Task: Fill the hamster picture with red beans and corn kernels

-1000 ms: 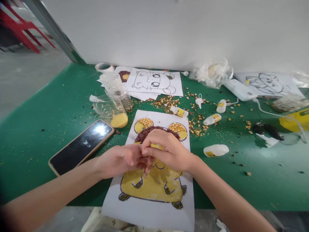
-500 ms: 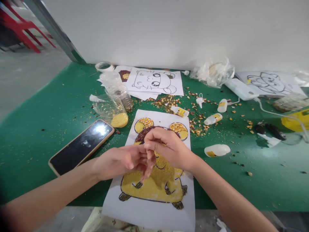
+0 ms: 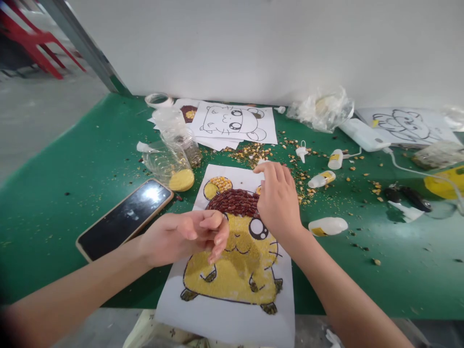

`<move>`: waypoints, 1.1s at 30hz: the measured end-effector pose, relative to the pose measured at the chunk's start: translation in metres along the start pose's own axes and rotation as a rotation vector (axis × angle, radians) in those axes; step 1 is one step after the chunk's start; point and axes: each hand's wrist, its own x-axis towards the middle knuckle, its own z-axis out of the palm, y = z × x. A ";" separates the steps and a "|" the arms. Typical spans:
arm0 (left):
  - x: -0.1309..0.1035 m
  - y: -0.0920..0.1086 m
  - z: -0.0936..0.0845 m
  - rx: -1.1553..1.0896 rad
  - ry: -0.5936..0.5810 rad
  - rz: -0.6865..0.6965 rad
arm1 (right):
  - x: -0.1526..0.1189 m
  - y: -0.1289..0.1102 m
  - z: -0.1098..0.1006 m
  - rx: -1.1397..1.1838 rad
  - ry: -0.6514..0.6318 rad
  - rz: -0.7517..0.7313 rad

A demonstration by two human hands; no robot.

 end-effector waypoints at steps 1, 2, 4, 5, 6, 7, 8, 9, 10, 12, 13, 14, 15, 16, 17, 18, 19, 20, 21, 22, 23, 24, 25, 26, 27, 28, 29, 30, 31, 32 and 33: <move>0.000 0.000 0.000 -0.004 0.003 0.003 | 0.001 0.002 0.000 -0.056 0.010 -0.016; 0.000 0.000 0.001 -0.003 0.009 0.006 | 0.002 0.003 0.001 -0.076 0.010 -0.029; 0.000 -0.001 0.002 0.006 0.028 0.011 | 0.001 0.000 0.000 -0.034 -0.002 -0.072; 0.001 -0.001 0.002 0.008 0.034 0.014 | 0.001 -0.002 0.000 0.014 -0.009 -0.097; 0.001 -0.001 0.003 0.004 0.038 0.018 | 0.000 -0.006 -0.002 0.079 -0.020 -0.119; 0.001 -0.001 0.003 -0.001 0.040 0.021 | -0.002 -0.010 -0.003 0.159 -0.038 -0.135; 0.001 -0.001 0.003 -0.007 0.038 0.024 | -0.003 -0.014 -0.005 0.252 -0.068 -0.140; 0.001 0.000 0.002 -0.009 0.036 0.025 | -0.004 -0.017 -0.007 0.357 -0.115 -0.130; 0.001 0.000 0.002 -0.008 0.034 0.026 | -0.005 -0.020 -0.009 0.470 -0.187 -0.103; 0.001 0.000 0.001 0.006 0.031 0.026 | -0.006 -0.024 -0.012 0.716 -0.395 -0.028; 0.000 -0.001 0.000 0.016 0.028 0.029 | -0.007 -0.025 -0.013 0.835 -0.513 0.016; 0.000 -0.001 -0.001 0.027 0.025 0.034 | -0.007 -0.027 -0.014 0.941 -0.624 0.063; 0.000 -0.002 -0.001 0.037 0.022 0.037 | -0.008 -0.027 -0.014 1.025 -0.717 0.108; 0.000 -0.003 -0.002 0.048 0.011 0.036 | -0.009 -0.028 -0.013 1.084 -0.784 0.152; 0.000 -0.003 -0.002 0.062 -0.007 0.033 | -0.009 -0.028 -0.012 1.120 -0.824 0.195; 0.000 -0.004 -0.003 0.078 -0.028 0.027 | -0.010 -0.028 -0.011 1.138 -0.848 0.235; 0.000 -0.005 -0.003 0.096 -0.047 0.020 | -0.010 -0.028 -0.010 1.149 -0.865 0.267; 0.000 -0.005 -0.003 0.116 -0.059 0.015 | -0.011 -0.028 -0.009 1.158 -0.882 0.291; 0.000 -0.006 -0.003 0.136 -0.064 0.016 | -0.011 -0.028 -0.008 1.167 -0.898 0.304; 0.000 -0.006 -0.003 0.155 -0.059 0.021 | -0.011 -0.027 -0.007 1.177 -0.914 0.313; 0.001 -0.006 -0.003 0.171 -0.048 0.025 | -0.012 -0.027 -0.007 1.182 -0.927 0.318; 0.001 -0.006 -0.002 0.186 -0.040 0.026 | -0.012 -0.026 -0.007 1.180 -0.935 0.321; 0.001 -0.005 -0.002 0.202 -0.035 0.024 | -0.012 -0.026 -0.007 1.174 -0.938 0.319; 0.001 -0.005 -0.001 0.219 -0.034 0.020 | -0.012 -0.026 -0.007 1.165 -0.939 0.318; 0.001 -0.005 0.000 0.232 -0.032 0.017 | -0.012 -0.026 -0.008 1.156 -0.939 0.316; 0.001 -0.004 0.000 0.241 -0.029 0.014 | -0.012 -0.026 -0.008 1.150 -0.938 0.314; 0.001 -0.004 0.000 0.246 -0.027 0.012 | -0.012 -0.026 -0.008 1.148 -0.937 0.314; 0.001 -0.004 0.001 0.248 -0.025 0.012 | -0.012 -0.026 -0.008 1.152 -0.938 0.314; 0.001 -0.004 0.001 0.247 -0.024 0.013 | -0.012 -0.026 -0.008 1.157 -0.939 0.315; 0.001 -0.004 0.001 0.246 -0.023 0.012 | -0.012 -0.026 -0.008 1.160 -0.937 0.319; 0.001 -0.004 0.001 0.248 -0.024 0.008 | -0.012 -0.027 -0.008 1.161 -0.936 0.321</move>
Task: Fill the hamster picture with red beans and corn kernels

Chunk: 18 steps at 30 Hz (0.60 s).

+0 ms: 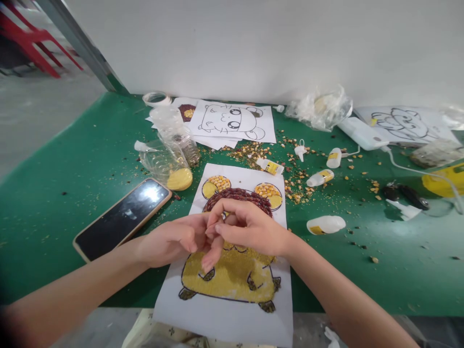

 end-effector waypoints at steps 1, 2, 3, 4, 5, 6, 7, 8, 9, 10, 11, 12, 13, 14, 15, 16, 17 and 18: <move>0.000 0.000 0.000 0.003 -0.002 -0.005 | 0.000 0.000 0.000 0.002 0.000 0.002; 0.000 -0.001 0.000 0.006 -0.002 -0.011 | 0.000 -0.001 0.000 0.002 -0.002 0.005; 0.000 -0.002 0.000 0.007 0.001 -0.018 | 0.000 -0.001 0.000 0.004 -0.005 0.009; 0.000 -0.002 0.000 0.006 0.006 -0.023 | 0.001 -0.001 0.000 0.004 -0.009 0.013; 0.000 -0.003 0.000 0.002 0.014 -0.026 | 0.001 -0.001 0.000 0.003 -0.012 0.016; -0.001 -0.003 0.000 -0.002 0.021 -0.028 | 0.001 -0.002 -0.001 0.001 -0.014 0.017; -0.001 -0.003 0.000 -0.006 0.025 -0.028 | 0.001 -0.002 -0.001 -0.003 -0.011 0.017; -0.001 -0.003 0.001 -0.007 0.025 -0.027 | 0.001 -0.002 -0.001 -0.008 -0.009 0.016; -0.001 -0.003 0.001 -0.007 0.023 -0.029 | 0.001 -0.002 -0.002 -0.009 -0.007 0.013; -0.001 -0.003 0.001 -0.008 0.019 -0.031 | 0.000 -0.002 -0.002 -0.009 -0.007 0.011; -0.001 -0.002 0.001 -0.009 0.017 -0.034 | 0.000 -0.002 -0.002 -0.004 -0.008 0.006; -0.001 -0.002 0.001 -0.011 0.015 -0.036 | 0.000 -0.002 -0.002 0.002 -0.010 0.001; -0.001 -0.002 0.001 -0.016 0.016 -0.039 | 0.000 -0.002 -0.002 0.009 -0.012 -0.003; -0.001 -0.002 0.001 -0.020 0.017 -0.040 | -0.001 -0.002 -0.002 0.014 -0.013 -0.005; -0.001 -0.002 0.002 -0.025 0.019 -0.039 | -0.001 -0.002 -0.002 0.016 -0.016 -0.005; -0.001 -0.002 0.002 -0.029 0.021 -0.039 | -0.001 -0.002 -0.002 0.015 -0.020 -0.002; -0.001 -0.002 0.002 -0.032 0.025 -0.040 | -0.002 -0.002 -0.002 0.013 -0.024 0.002; -0.001 -0.002 0.002 -0.033 0.027 -0.040 | -0.002 -0.002 -0.002 0.010 -0.027 0.007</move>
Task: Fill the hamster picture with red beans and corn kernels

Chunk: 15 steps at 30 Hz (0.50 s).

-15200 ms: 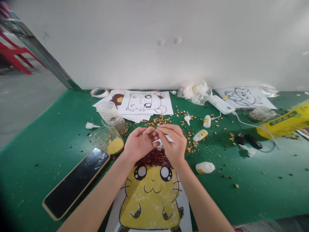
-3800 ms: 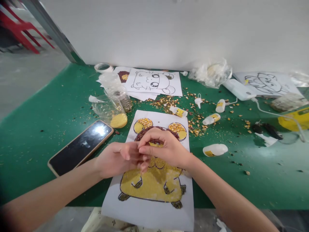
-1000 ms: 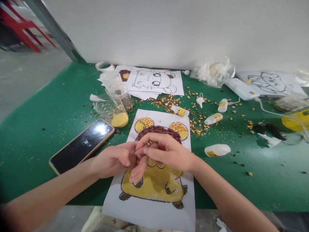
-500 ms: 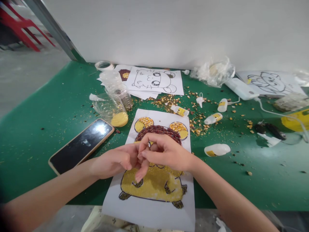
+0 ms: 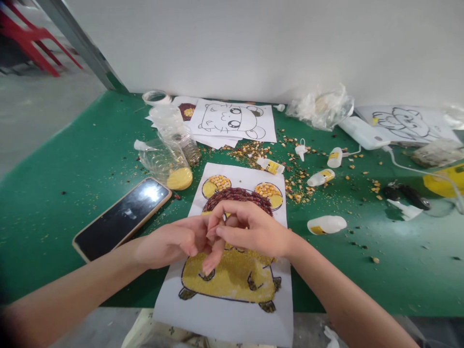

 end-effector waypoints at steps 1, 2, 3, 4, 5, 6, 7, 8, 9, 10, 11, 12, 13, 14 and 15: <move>0.000 0.000 0.000 0.001 0.001 -0.001 | 0.000 0.000 0.000 -0.002 0.000 0.004; 0.000 0.000 0.000 0.004 0.000 -0.002 | 0.000 -0.001 0.000 -0.003 0.000 0.006; 0.000 0.000 0.000 0.009 -0.004 -0.002 | 0.000 -0.001 0.000 -0.004 0.003 0.006; 0.000 0.000 0.000 0.013 -0.010 0.000 | 0.000 -0.001 0.000 -0.006 0.005 0.004; 0.000 0.000 0.000 0.015 -0.016 0.003 | 0.001 -0.002 0.001 -0.007 0.003 0.000; 0.000 0.000 0.000 0.016 -0.021 0.005 | 0.001 -0.002 0.001 -0.004 0.002 -0.006; 0.000 0.000 0.000 0.015 -0.023 0.005 | 0.002 -0.002 0.001 -0.001 0.002 -0.011; 0.000 0.000 0.000 0.012 -0.022 0.005 | 0.002 -0.002 0.001 0.003 0.003 -0.013; 0.000 0.000 0.000 0.008 -0.018 0.005 | 0.002 -0.002 0.001 0.007 0.005 -0.013; -0.001 0.000 0.000 0.005 -0.015 0.008 | 0.002 -0.002 0.001 0.010 0.004 -0.012; -0.001 0.000 0.000 0.002 -0.013 0.013 | 0.002 -0.002 0.001 0.011 0.003 -0.010; -0.001 -0.001 0.000 -0.001 -0.015 0.019 | 0.002 -0.002 0.001 0.011 0.000 -0.006; -0.001 -0.002 -0.001 -0.002 -0.019 0.025 | 0.001 -0.001 0.001 0.013 -0.005 -0.005; -0.001 -0.003 -0.001 -0.002 -0.027 0.031 | 0.001 -0.001 0.001 0.017 -0.011 -0.007; 0.000 -0.003 -0.002 -0.003 -0.034 0.035 | 0.001 0.000 0.000 0.023 -0.014 -0.012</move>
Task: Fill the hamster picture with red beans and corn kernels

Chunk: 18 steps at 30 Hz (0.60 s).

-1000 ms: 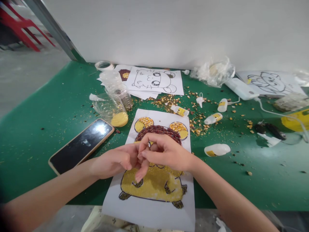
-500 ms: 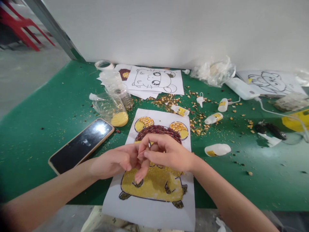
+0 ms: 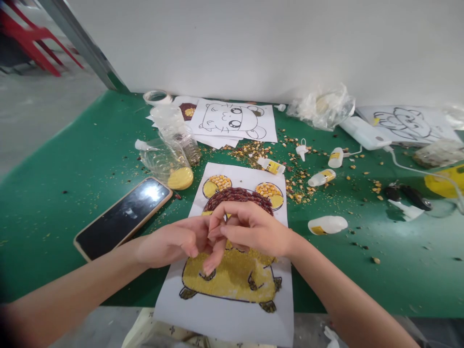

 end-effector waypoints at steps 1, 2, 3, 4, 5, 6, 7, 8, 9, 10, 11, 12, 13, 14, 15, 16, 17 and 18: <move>0.000 -0.001 -0.001 0.000 -0.007 0.004 | 0.000 0.000 0.000 0.009 -0.003 -0.005; 0.000 -0.001 -0.001 0.002 -0.012 0.007 | 0.000 0.001 0.000 0.020 -0.003 -0.011; 0.000 -0.002 -0.002 0.004 -0.016 0.010 | 0.000 0.001 0.000 0.026 -0.001 -0.013; 0.000 -0.002 -0.002 0.004 -0.016 0.012 | 0.000 0.001 0.000 0.028 0.002 -0.010; 0.000 -0.002 -0.002 0.004 -0.016 0.013 | 0.000 0.000 0.000 0.025 0.006 -0.004; 0.000 -0.002 -0.002 0.006 -0.013 0.012 | 0.001 0.000 0.000 0.017 0.010 0.003; 0.000 -0.003 -0.002 0.008 -0.011 0.011 | 0.001 0.000 0.000 0.006 0.010 0.010; 0.000 -0.003 -0.002 0.009 -0.010 0.011 | 0.001 -0.001 0.000 -0.003 0.007 0.012; 0.000 -0.003 -0.002 0.011 -0.012 0.012 | 0.001 -0.001 0.000 -0.007 0.003 0.012; 0.000 -0.003 -0.002 0.015 -0.014 0.013 | 0.001 -0.001 0.000 -0.002 -0.001 0.010; 0.000 -0.003 -0.002 0.019 -0.018 0.011 | 0.001 -0.001 0.000 0.009 -0.004 0.007; 0.000 -0.003 -0.002 0.019 -0.021 0.011 | 0.001 -0.001 0.000 0.023 -0.005 0.007; 0.000 -0.002 -0.002 0.018 -0.025 0.009 | 0.001 0.000 0.000 0.034 -0.002 0.009; -0.001 -0.002 -0.002 0.018 -0.027 0.006 | 0.001 0.000 0.000 0.036 0.002 0.011; -0.001 -0.002 -0.002 0.016 -0.028 0.004 | 0.001 -0.001 -0.001 0.031 0.005 0.013; -0.001 -0.002 -0.002 0.014 -0.028 0.002 | 0.001 -0.001 -0.001 0.020 0.006 0.012; -0.001 -0.002 -0.002 0.014 -0.027 0.002 | 0.001 -0.001 0.000 0.010 0.005 0.011; -0.001 -0.002 -0.002 0.015 -0.026 0.000 | 0.001 0.000 0.000 0.007 0.002 0.008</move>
